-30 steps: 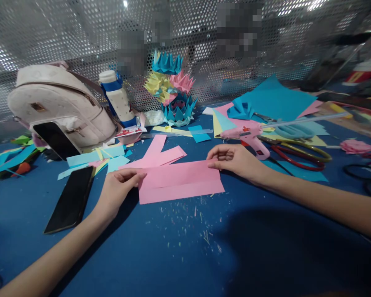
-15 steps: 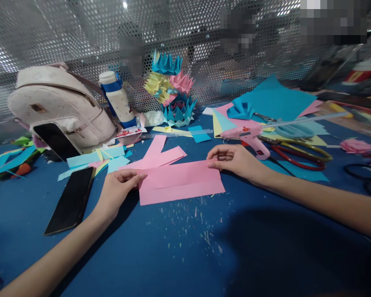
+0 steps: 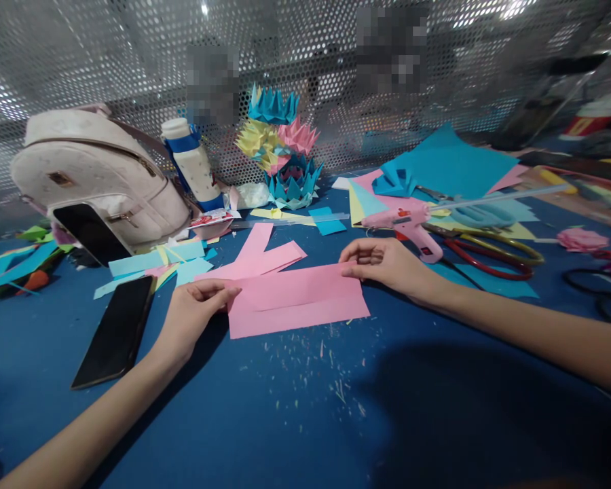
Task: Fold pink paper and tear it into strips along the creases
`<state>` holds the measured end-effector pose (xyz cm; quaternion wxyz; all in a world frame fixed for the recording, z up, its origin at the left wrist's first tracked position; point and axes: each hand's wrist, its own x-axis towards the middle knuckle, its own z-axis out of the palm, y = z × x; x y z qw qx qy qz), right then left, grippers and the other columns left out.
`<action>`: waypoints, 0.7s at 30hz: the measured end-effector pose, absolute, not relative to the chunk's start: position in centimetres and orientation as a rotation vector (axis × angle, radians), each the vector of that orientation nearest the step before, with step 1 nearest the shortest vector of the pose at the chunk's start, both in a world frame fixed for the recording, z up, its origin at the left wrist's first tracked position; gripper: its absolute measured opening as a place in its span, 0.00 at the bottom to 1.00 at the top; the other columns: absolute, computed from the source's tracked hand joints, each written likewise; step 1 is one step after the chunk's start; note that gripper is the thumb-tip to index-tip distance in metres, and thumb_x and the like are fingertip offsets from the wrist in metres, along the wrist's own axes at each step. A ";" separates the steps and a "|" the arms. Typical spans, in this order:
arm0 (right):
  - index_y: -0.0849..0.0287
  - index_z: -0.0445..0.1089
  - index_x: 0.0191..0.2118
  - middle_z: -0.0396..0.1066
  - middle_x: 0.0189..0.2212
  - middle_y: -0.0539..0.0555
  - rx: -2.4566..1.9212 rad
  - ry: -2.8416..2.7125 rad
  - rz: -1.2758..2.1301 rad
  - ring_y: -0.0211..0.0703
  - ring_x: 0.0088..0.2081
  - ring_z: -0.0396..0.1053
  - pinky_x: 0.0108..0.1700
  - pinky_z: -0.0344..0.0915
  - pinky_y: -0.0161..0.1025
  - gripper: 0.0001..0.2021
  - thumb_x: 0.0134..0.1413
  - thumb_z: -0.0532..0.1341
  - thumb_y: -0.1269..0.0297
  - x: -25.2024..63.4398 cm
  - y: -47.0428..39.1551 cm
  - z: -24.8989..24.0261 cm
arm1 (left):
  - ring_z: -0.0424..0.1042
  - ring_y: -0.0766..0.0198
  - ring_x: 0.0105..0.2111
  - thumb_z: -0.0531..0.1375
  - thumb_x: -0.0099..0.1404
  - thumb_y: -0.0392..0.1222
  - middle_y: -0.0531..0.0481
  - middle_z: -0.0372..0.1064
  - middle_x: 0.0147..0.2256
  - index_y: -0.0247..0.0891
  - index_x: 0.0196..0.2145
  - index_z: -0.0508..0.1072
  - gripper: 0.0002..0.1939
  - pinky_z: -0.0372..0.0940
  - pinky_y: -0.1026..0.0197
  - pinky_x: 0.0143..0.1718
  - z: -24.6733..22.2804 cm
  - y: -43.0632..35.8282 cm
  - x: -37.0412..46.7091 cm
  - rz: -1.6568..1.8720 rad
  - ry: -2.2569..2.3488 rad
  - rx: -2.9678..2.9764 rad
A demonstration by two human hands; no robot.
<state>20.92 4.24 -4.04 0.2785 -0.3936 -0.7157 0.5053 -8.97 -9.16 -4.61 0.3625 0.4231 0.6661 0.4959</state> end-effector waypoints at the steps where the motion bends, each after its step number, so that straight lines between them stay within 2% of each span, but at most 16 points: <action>1: 0.58 0.73 0.32 0.73 0.29 0.51 -1.055 -1.921 1.353 0.40 0.33 0.70 0.39 0.68 0.38 0.13 0.39 0.72 0.58 20.9 4.3 -4.1 | 0.69 0.68 0.26 0.71 0.51 0.48 0.50 0.75 0.25 0.37 0.28 0.82 0.11 0.68 0.67 0.30 -4.7 -9.1 -9.0 1.277 1.719 1.089; 21: 0.58 0.73 0.31 0.73 0.28 0.52 -1.046 -1.930 1.339 0.41 0.31 0.71 0.37 0.69 0.39 0.15 0.38 0.72 0.55 20.9 4.4 -4.1 | 0.68 0.68 0.26 0.71 0.49 0.49 0.50 0.75 0.25 0.36 0.28 0.82 0.13 0.67 0.67 0.30 -4.9 -9.1 -9.2 1.274 1.707 1.062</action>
